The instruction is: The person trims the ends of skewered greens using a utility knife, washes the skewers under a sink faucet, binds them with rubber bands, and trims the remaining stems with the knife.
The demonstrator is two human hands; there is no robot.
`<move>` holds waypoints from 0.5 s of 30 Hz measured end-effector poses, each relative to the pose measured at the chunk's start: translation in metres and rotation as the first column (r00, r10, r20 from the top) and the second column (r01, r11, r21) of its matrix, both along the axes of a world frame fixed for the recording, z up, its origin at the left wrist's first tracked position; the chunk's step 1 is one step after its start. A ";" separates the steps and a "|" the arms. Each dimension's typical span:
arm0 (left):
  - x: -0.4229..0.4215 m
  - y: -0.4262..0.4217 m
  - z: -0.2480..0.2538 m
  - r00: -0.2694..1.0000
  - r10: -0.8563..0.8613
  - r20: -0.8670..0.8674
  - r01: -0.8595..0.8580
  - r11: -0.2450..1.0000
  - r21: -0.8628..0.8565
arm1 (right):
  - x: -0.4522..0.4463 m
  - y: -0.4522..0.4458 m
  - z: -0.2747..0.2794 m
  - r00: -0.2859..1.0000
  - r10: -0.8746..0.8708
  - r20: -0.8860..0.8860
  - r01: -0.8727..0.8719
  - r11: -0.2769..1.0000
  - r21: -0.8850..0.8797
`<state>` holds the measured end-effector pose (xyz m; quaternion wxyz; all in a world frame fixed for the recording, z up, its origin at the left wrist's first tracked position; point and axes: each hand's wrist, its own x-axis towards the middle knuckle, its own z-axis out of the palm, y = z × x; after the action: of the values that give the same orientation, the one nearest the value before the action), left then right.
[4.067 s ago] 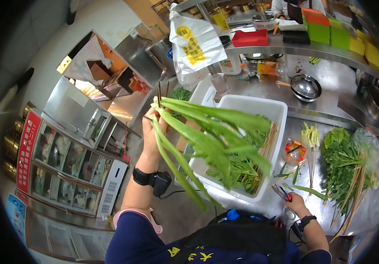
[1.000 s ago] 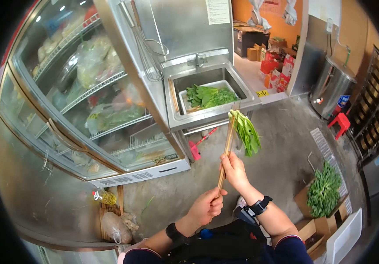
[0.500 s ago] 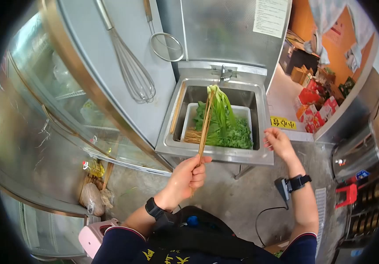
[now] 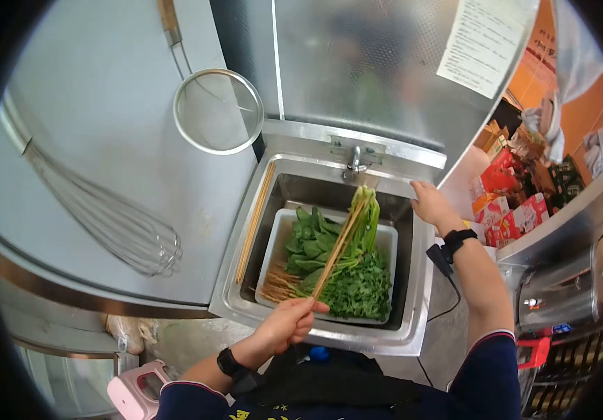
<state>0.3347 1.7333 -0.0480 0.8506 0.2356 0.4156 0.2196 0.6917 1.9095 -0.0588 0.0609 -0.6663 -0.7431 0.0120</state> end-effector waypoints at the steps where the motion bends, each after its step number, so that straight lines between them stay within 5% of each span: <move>1: 0.004 0.008 -0.003 1.000 0.000 0.001 0.000 1.000 -0.031 | 0.000 0.022 -0.011 0.997 0.072 0.028 -0.074 0.996 0.045; 6: 0.026 0.027 0.004 0.995 0.073 -0.063 -0.080 0.989 -0.122 | -0.021 0.104 -0.052 0.955 0.297 0.006 -0.296 0.949 0.106; 15: 0.067 0.038 0.011 0.967 0.250 -0.054 -0.256 0.955 -0.150 | -0.010 0.117 -0.108 0.921 0.390 -0.008 -0.386 0.914 0.121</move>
<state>0.4019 1.7716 -0.0368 0.8239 0.1172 0.4728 0.2895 0.6814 2.0262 -0.1667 0.1079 -0.5006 -0.8589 -0.0091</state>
